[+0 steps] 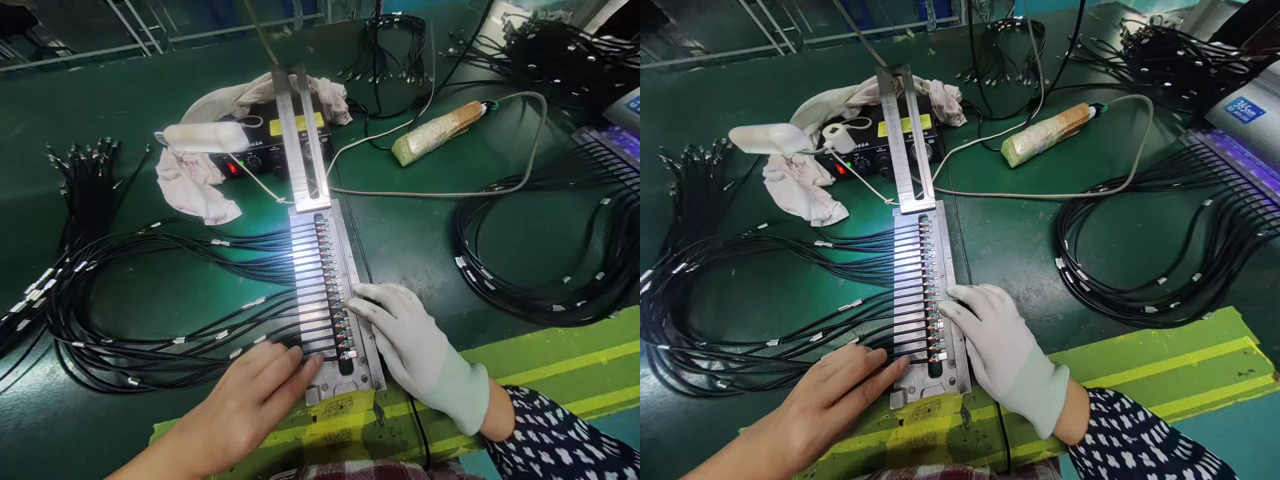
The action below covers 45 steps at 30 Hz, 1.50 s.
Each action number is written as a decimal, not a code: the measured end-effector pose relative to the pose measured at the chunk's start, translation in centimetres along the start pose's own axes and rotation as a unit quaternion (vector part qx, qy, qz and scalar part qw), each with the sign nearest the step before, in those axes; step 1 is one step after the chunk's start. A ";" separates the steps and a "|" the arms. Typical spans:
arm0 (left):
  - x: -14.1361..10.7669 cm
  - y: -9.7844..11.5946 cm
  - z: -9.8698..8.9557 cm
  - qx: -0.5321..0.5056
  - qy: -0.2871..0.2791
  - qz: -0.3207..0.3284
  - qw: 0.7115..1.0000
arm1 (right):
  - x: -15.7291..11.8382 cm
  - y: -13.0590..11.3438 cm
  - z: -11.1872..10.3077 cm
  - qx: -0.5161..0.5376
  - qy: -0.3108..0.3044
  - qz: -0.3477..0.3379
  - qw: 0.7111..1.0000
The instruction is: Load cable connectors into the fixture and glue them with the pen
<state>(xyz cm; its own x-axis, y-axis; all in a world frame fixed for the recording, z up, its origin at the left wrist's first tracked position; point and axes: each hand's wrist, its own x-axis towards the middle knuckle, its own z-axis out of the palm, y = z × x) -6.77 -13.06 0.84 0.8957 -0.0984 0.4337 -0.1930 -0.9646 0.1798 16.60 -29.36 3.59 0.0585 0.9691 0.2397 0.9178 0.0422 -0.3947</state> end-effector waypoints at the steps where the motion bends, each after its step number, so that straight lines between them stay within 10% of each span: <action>1: 0.0 0.0 -0.1 0.004 -0.002 0.006 1.000 | 0.0 0.0 0.0 0.000 -0.001 0.001 1.000; 18: -1.7 0.9 0.9 -0.090 -0.044 -0.079 0.992 | 0.0 0.3 0.2 0.005 0.008 -0.001 1.000; 24: -2.0 3.0 1.6 -0.001 0.047 -0.160 0.986 | -0.1 0.2 0.1 0.015 0.011 -0.001 1.000; 36: 1.3 2.1 0.9 0.028 -0.059 -0.074 0.995 | -0.3 0.2 0.1 0.006 0.008 0.009 1.000; 45: 2.0 1.7 1.8 0.078 -0.009 -0.040 0.996 | -0.1 -0.2 0.1 0.011 0.035 0.013 0.999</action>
<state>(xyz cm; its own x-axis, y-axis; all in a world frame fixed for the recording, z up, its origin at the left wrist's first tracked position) -4.57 -15.30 0.44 0.9127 -0.0229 0.4080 -0.0579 -0.9956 0.0738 16.34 -29.40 3.58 0.1098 0.9505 0.2906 0.9069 0.0239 -0.4207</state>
